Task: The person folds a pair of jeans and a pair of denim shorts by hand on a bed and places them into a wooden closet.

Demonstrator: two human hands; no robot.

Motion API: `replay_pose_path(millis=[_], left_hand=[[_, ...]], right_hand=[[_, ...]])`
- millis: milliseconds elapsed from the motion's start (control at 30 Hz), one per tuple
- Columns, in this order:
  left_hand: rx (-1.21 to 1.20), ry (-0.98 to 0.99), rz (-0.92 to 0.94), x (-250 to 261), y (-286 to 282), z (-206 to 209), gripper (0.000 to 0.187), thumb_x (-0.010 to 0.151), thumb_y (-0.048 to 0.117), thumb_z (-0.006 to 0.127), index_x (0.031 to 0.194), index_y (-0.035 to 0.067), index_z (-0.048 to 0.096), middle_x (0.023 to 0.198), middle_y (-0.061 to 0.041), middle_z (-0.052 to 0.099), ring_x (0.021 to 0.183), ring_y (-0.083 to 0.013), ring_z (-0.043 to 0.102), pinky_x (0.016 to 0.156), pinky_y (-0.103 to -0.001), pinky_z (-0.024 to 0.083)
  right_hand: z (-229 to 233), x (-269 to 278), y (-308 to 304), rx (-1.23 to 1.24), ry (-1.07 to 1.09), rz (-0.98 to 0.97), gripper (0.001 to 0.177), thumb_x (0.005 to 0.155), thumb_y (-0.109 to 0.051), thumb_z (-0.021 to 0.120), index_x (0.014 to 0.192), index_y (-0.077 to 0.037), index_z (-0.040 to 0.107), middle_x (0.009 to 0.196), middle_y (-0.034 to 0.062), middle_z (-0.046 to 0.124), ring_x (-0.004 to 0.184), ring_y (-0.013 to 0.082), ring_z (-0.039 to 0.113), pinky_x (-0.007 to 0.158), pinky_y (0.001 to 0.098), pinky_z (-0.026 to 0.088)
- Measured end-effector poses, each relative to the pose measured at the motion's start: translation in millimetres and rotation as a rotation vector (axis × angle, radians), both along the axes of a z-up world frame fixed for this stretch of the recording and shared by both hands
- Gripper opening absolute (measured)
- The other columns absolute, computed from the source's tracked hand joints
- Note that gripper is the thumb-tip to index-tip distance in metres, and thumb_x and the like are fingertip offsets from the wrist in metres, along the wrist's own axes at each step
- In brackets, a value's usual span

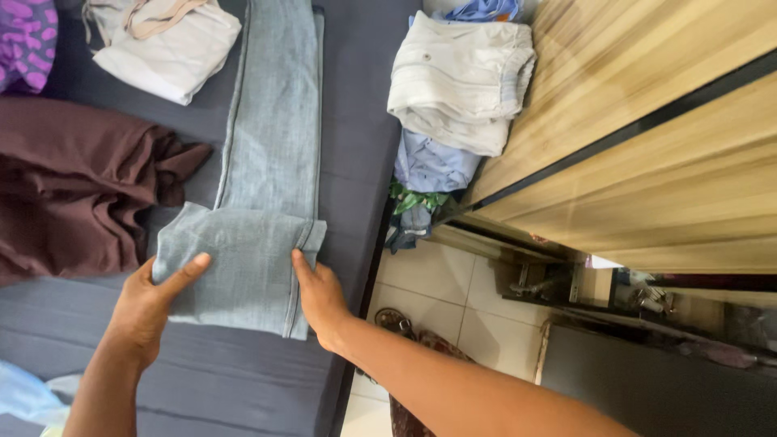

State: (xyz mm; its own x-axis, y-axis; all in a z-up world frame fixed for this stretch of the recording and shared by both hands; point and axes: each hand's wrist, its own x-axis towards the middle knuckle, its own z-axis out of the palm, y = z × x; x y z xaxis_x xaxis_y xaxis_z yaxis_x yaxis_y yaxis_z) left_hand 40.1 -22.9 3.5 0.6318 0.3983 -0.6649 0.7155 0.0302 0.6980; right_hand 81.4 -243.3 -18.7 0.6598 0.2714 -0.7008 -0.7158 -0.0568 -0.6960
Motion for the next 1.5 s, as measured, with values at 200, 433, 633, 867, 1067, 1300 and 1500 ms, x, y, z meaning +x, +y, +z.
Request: replay_pose_path(millis=[200, 433, 633, 867, 1067, 1300, 1500], left_hand=[[0.130, -0.102, -0.015, 12, -19, -1, 0.064, 0.082, 0.049, 0.075, 0.124, 0.002, 0.069, 0.110, -0.015, 0.075, 0.103, -0.0277, 0.071, 0.088, -0.043, 0.054], [0.650, -0.007, -0.188, 3, -27, -21, 0.062, 0.091, 0.061, 0.068, 0.121, 0.007, 0.072, 0.097, -0.025, 0.075, 0.095, -0.0432, 0.070, 0.082, -0.051, 0.053], [0.803, 0.050, -0.226, -15, -28, -44, 0.065, 0.101, 0.063, 0.057, 0.126, 0.004, 0.068, 0.090, -0.028, 0.071, 0.090, -0.0496, 0.069, 0.080, -0.056, 0.053], [0.933, -0.050, -0.188, -23, -43, -21, 0.084, 0.095, 0.056, 0.059, 0.157, 0.004, 0.038, 0.125, -0.028, 0.062, 0.102, -0.0449, 0.065, 0.081, -0.055, 0.052], [1.339, -0.564, -0.564, -13, -39, -7, 0.075, 0.094, 0.045, 0.059, 0.155, 0.004, 0.044, 0.159, -0.026, 0.046, 0.151, -0.0378, 0.037, 0.124, -0.053, 0.027], [1.156, -0.748, -0.873, 14, -32, -14, 0.051, 0.104, 0.021, 0.045, 0.151, 0.002, 0.050, 0.161, -0.014, 0.045, 0.154, -0.0292, 0.038, 0.129, -0.052, 0.024], [0.936, -0.796, -0.849, 24, -27, -26, 0.058, 0.099, 0.018, 0.043, 0.154, -0.001, 0.041, 0.160, -0.018, 0.040, 0.153, -0.0354, 0.032, 0.125, -0.053, 0.022]], right_hand=[[5, -5, -7, 0.143, -0.222, 0.076, 0.078, 0.078, -0.045, 0.075, 0.139, -0.005, 0.046, 0.136, 0.0151, 0.062, 0.127, 0.0243, 0.060, 0.105, 0.0374, 0.050], [-31, -3, -14, -0.236, -0.431, 0.306, 0.068, 0.092, -0.051, 0.067, 0.133, 0.002, 0.055, 0.111, 0.0173, 0.074, 0.095, 0.0258, 0.076, 0.085, 0.0359, 0.060], [-20, -20, -6, -0.463, -0.293, 0.469, 0.068, 0.100, -0.057, 0.060, 0.119, 0.008, 0.060, 0.080, 0.0235, 0.070, 0.069, 0.0315, 0.070, 0.068, 0.0439, 0.055], [8, -37, 3, -0.661, -0.470, 0.297, 0.078, 0.091, -0.045, 0.074, 0.134, 0.011, 0.041, 0.107, 0.0321, 0.064, 0.089, 0.0383, 0.068, 0.076, 0.0455, 0.056], [14, -37, 16, -0.835, -1.113, 0.214, 0.098, 0.083, -0.024, 0.077, 0.152, 0.011, 0.018, 0.154, 0.0429, 0.023, 0.144, 0.0517, 0.027, 0.116, 0.0536, 0.030], [-6, -25, 43, -0.871, -1.337, 0.538, 0.061, 0.108, -0.016, 0.054, 0.163, 0.001, 0.034, 0.173, 0.0157, 0.031, 0.167, 0.0285, 0.024, 0.139, 0.0426, 0.022], [-16, -8, 39, -0.860, -1.297, 0.654, 0.073, 0.100, -0.033, 0.050, 0.160, 0.003, 0.029, 0.168, 0.0233, 0.027, 0.160, 0.0352, 0.020, 0.131, 0.0463, 0.015]])
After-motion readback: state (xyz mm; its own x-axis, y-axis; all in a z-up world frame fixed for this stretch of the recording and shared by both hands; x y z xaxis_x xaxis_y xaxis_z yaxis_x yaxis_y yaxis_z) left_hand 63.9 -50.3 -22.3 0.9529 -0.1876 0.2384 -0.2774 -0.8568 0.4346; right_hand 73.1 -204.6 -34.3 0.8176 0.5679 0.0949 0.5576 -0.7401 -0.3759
